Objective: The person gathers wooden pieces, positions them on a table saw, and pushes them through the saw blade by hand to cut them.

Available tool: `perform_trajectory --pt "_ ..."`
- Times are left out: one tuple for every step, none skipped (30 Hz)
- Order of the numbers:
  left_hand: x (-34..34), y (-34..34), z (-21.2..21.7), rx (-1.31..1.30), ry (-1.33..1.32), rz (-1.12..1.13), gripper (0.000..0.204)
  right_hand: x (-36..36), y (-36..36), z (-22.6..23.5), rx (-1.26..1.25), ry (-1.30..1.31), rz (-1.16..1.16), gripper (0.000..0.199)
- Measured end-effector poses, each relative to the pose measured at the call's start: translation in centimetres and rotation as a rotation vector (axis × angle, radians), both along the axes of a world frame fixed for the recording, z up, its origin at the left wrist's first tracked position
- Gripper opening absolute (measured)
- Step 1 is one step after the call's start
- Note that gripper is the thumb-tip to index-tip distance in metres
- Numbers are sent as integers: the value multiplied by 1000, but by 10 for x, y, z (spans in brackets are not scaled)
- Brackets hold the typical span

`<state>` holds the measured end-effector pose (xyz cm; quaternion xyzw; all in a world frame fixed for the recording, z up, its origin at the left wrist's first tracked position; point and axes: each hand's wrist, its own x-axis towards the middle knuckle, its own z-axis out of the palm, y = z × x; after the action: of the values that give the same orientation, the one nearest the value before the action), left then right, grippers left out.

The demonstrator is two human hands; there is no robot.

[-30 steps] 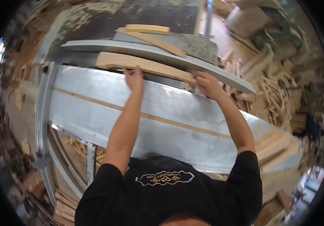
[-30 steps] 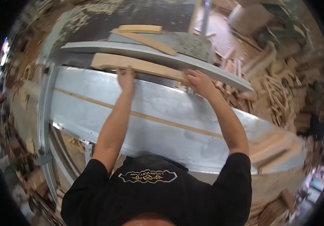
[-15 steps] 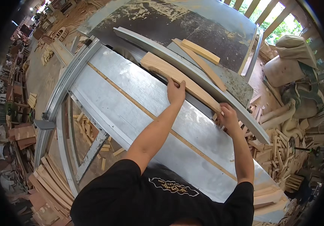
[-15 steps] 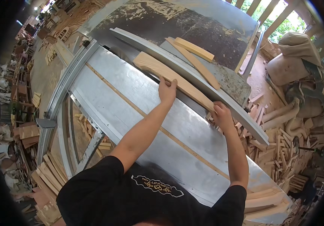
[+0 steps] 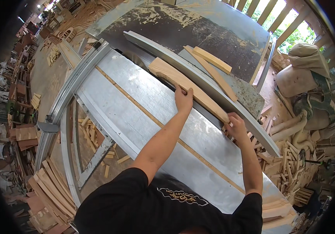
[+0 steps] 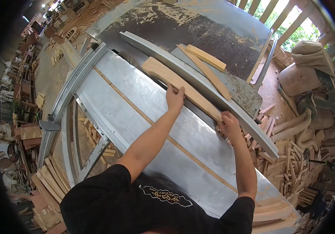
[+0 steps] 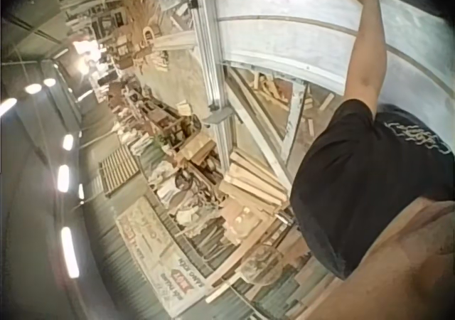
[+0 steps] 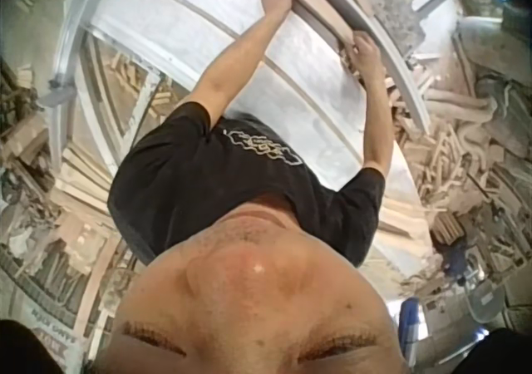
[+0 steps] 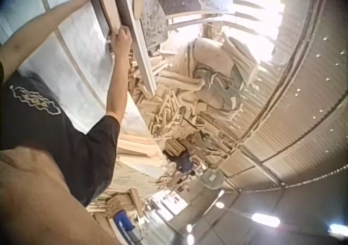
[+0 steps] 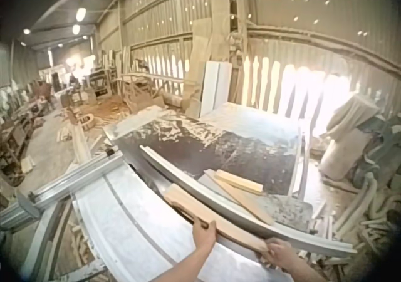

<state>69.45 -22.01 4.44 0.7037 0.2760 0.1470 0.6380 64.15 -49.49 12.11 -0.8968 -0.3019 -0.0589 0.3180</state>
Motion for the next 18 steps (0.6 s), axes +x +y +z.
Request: perform_trajectory --pt "2 2 -6 -5 -4 5 85 1 1 -2 19 4 11 20" --pt "5 10 -15 33 -43 24 82 2 7 -1 27 1 22 20" --pt "6 17 -24 57 -64 39 81 3 15 1 30 18 25 20" --pt "8 16 -26 72 -83 40 80 3 15 1 25 36 14 19" --pt "8 17 -28 47 -84 33 81 4 15 1 25 35 14 19" --pt "8 18 -29 36 -84 32 81 4 15 0 22 18 25 19" --pt "9 16 -26 20 -85 25 81 5 14 -1 16 1 29 19" --pt "8 14 -23 -19 -78 27 80 5 14 -1 13 0 28 19" --pt "8 14 -20 -57 -71 30 80 5 15 -1 15 24 15 19" --pt "8 12 -12 -58 -75 27 80 5 14 0 18 44 -1 19" --pt "8 11 -5 -67 -58 29 79 5 14 1 18 40 -3 19" --pt "7 11 2 -77 -42 31 79 5 13 2 24 23 -6 19" --pt "7 15 5 -74 -45 37 79 7 16 1 33 6 0 20" --pt "6 18 8 -89 -37 31 78 8 19 0 36 3 6 20" --pt "5 21 11 -104 -29 24 77 9 20 -2 25 0 9 20" --pt "5 21 15 -104 -33 26 77 9 21 -4 13 -3 9 21" --pt "4 22 19 -132 -23 19 77 10 20 -6 14 -6 10 21" --pt "4 21 23 -160 -13 11 76 11 19 -9 17 8 6 21"
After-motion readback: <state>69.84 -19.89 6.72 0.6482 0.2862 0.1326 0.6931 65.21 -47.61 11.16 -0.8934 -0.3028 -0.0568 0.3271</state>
